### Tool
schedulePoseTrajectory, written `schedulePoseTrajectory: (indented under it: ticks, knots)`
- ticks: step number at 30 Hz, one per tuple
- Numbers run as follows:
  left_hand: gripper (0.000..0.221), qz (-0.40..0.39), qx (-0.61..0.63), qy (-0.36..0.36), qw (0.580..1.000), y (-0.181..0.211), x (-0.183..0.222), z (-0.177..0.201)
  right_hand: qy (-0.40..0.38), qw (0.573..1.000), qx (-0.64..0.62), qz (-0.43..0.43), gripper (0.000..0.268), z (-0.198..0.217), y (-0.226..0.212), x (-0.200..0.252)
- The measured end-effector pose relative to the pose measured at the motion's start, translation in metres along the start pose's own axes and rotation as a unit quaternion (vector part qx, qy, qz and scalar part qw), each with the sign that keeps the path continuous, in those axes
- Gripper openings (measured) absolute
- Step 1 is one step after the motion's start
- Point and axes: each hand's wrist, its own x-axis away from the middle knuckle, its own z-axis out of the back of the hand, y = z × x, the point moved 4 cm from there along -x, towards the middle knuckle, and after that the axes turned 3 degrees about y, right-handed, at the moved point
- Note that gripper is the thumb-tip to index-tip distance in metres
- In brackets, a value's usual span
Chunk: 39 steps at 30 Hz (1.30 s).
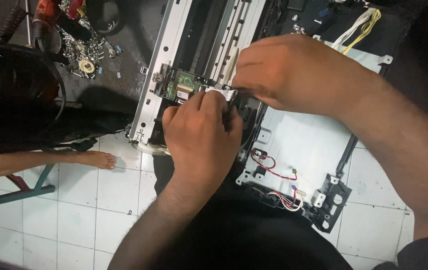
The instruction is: Connecting ribbon cables to a circuit board inside a printer assembly on a repair bench.
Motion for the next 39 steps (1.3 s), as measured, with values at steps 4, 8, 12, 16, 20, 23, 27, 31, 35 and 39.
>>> schedulePoseTrajectory:
  ticks: [4, 8, 12, 16, 20, 23, 27, 31, 35, 39]
  knots:
    - [0.022, -0.005, -0.003, 0.018, 1.0, 0.001, 0.0, -0.001, -0.037, 0.999, 0.016, -0.033, 0.026, -0.003, -0.003, 0.002]
    - [0.03, 0.026, -0.01, -0.012, 1.0, 0.005, -0.012, 0.002, -0.06, 0.996, 0.047, -0.035, 0.032, -0.002, -0.002, 0.002]
    - [0.028, 0.021, -0.036, 0.005, 0.999, 0.009, -0.017, -0.004, -0.05, 0.999, -0.013, -0.015, 0.024, -0.003, -0.001, 0.001]
    - [0.024, 0.009, -0.055, 0.04, 0.998, 0.012, -0.016, -0.011, -0.006, 1.0, -0.012, -0.013, 0.027, -0.005, -0.001, 0.002]
    - [0.021, 0.012, -0.071, 0.05, 0.996, 0.016, -0.014, -0.012, -0.03, 0.999, -0.007, -0.022, 0.028, -0.008, -0.001, 0.003]
    - [0.024, 0.007, -0.086, 0.064, 0.994, 0.018, -0.014, -0.013, -0.046, 0.998, 0.027, -0.016, 0.022, -0.009, -0.001, 0.004]
    - [0.027, 0.024, -0.084, 0.029, 0.996, 0.016, -0.012, -0.012, -0.057, 0.998, 0.015, -0.029, 0.025, -0.012, 0.0, 0.002]
    - [0.022, 0.021, -0.076, 0.055, 0.995, 0.016, -0.013, -0.018, -0.045, 0.999, 0.005, -0.027, 0.026, -0.019, 0.004, 0.004]
    - [0.025, 0.013, -0.081, 0.066, 0.994, 0.017, -0.012, -0.018, -0.022, 0.999, 0.038, -0.009, 0.019, -0.018, 0.007, 0.003]
    - [0.023, 0.007, -0.059, 0.027, 0.998, 0.016, -0.01, -0.002, -0.024, 1.0, -0.005, -0.015, 0.023, -0.008, 0.001, -0.001]
